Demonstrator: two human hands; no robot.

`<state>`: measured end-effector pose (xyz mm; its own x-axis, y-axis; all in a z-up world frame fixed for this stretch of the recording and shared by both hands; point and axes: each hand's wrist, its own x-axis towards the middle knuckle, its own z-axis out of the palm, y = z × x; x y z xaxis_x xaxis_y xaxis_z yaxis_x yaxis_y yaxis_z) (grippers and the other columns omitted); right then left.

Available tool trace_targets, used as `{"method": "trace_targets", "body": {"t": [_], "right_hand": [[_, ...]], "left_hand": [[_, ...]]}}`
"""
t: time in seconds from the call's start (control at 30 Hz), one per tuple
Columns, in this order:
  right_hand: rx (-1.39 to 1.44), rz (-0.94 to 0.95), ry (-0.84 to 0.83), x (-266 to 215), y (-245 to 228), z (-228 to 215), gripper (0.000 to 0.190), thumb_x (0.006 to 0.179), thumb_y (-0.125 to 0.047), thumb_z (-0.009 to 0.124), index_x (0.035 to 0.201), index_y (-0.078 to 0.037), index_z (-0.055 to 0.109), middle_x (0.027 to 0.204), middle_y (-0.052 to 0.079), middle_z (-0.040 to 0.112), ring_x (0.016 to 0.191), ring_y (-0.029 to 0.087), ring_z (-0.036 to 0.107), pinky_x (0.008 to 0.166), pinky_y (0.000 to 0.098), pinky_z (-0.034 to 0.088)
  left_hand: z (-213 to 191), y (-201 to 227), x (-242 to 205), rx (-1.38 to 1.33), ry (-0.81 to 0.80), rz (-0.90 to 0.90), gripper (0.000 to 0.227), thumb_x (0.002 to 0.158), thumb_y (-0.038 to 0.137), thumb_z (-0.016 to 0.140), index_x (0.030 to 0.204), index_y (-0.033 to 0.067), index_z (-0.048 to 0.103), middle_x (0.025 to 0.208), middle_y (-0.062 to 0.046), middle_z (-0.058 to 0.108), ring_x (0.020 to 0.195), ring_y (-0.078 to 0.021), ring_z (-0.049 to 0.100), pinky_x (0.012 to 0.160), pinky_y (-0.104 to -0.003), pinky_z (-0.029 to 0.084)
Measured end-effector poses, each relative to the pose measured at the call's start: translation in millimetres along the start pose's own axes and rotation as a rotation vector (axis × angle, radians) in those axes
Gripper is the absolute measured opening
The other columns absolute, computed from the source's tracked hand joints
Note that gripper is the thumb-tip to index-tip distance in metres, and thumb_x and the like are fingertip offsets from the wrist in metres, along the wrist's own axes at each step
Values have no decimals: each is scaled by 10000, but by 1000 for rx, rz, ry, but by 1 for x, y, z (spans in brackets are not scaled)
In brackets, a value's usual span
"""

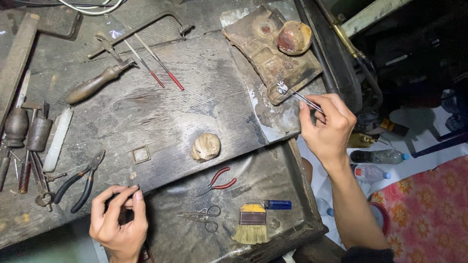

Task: Soldering a small metal jewelry component using a blowtorch and tweezers on a workbench.

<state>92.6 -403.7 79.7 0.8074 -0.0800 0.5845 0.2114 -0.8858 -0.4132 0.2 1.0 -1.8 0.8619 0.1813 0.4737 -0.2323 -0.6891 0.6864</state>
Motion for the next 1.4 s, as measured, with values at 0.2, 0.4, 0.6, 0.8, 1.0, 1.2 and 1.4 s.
{"method": "trace_targets", "body": {"t": [0.2,0.4,0.6,0.8,1.0,1.2,1.4], "right_hand": [[23,2,0,2,-1,-1,36,997,34,764,1028,51,757,896,148,633,578,144,469,488,233,395],[149,-97,-75,-8,-23,17,66,927,53,726,987,79,738,922,193,722,695,203,646,536,268,504],[194,-238,-154,-7,-45,50,89,941,-88,768,912,-6,748,860,133,747,801,242,648,762,379,511],[-435,-43,102,73,77,16,202,1050,-110,650,1091,87,662,1020,255,667,878,390,621,738,473,492],[-728,-110,-229,97,177,15,553,1229,-369,718,819,-24,585,642,121,567,508,333,606,435,424,440],[-599,-192,69,71,160,-12,485,1209,-301,818,807,-87,654,719,56,642,534,207,574,490,386,427],[-218,96,151,-39,42,-73,232,1152,-76,818,992,36,692,782,113,695,605,212,603,561,370,420]], "left_hand": [[0,-1,-1,8,-3,-6,77,998,-42,755,1065,-4,761,1098,-222,646,714,-192,596,681,-288,555],[0,-1,-1,5,-1,1,80,991,-42,755,1065,-10,759,1101,-228,643,706,-193,601,677,-285,568],[1,2,1,10,12,14,77,989,-37,752,1062,-13,760,1096,-216,648,710,-187,596,684,-280,557],[-1,5,1,-26,12,30,87,972,-40,757,1056,-16,754,1094,-211,641,753,-196,606,728,-285,568],[-2,21,9,-11,32,152,94,946,-32,782,1033,-8,757,1053,-198,664,871,-256,669,795,-342,565],[18,76,23,-207,-202,342,159,903,62,757,1056,23,746,1055,-151,673,892,-235,686,806,-302,575],[89,188,30,-693,-753,448,486,1029,260,577,1400,-35,469,1348,-277,534,1222,-397,587,1085,-461,482]]}}
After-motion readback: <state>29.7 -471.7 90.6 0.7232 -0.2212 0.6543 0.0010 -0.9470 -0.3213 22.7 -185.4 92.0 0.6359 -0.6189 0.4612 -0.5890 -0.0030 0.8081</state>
